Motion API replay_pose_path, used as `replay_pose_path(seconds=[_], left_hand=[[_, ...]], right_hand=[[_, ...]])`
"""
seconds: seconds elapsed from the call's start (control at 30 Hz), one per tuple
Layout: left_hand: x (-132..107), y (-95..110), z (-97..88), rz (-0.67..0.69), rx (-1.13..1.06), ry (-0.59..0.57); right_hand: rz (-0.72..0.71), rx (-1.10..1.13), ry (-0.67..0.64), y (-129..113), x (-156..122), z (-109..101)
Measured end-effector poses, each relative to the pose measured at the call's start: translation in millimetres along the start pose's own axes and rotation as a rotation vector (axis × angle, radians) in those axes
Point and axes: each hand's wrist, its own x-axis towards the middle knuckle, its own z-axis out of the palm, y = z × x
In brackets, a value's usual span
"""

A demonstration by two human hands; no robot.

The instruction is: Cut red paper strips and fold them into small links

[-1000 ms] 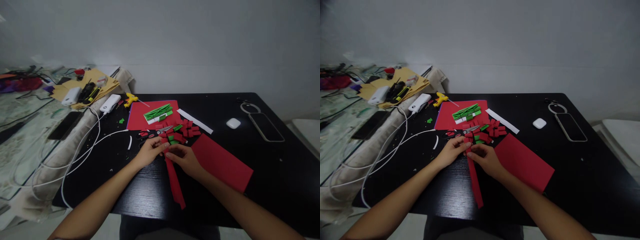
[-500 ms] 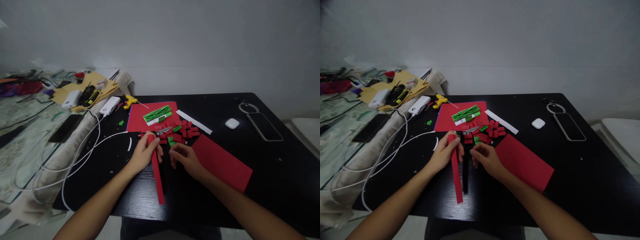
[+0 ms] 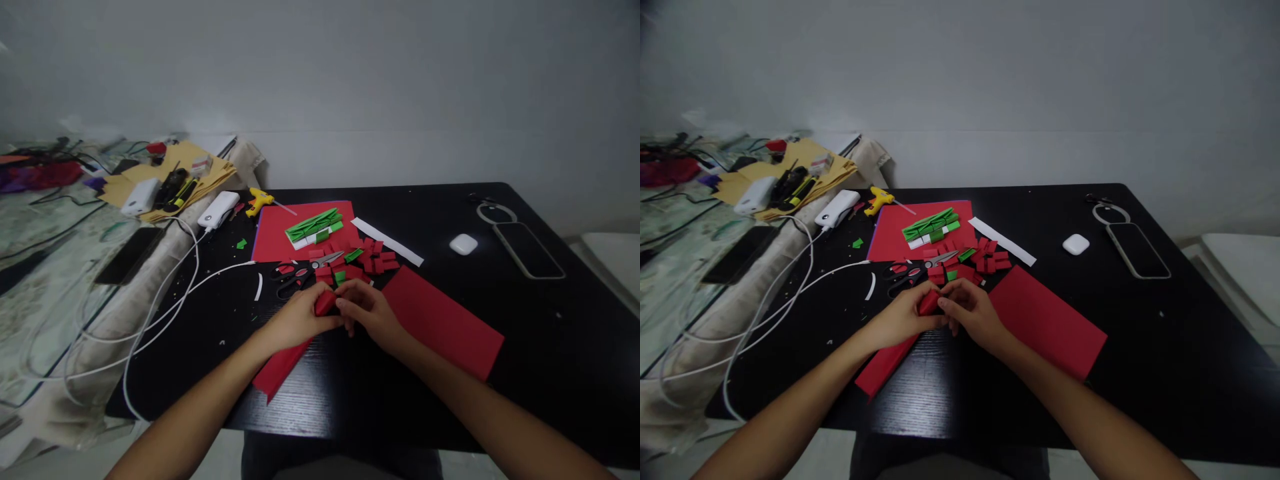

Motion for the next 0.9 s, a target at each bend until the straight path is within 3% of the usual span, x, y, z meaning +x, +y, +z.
replay_pose_path(seconds=[0.3, 0.6, 0.8, 0.9], left_hand=[[-7.3, 3.9, 11.2, 0.017, 0.352, -0.073], [-6.9, 3.1, 7.8, -0.010, 0.344, -0.043], [-6.5, 6.8, 5.2, 0.038, 0.132, -0.038], [-4.0, 4.8, 2.9, 0.061, 0.037, 0.086]], right_hand=[[0.062, -0.110, -0.018, 2.0, 1.6, 0.1], [0.204, -0.080, -0.094, 1.3, 4.2, -7.5], [0.107, -0.077, -0.061, -3.0, 4.4, -10.0], [0.071, -0.053, -0.045, -4.9, 4.7, -12.2]])
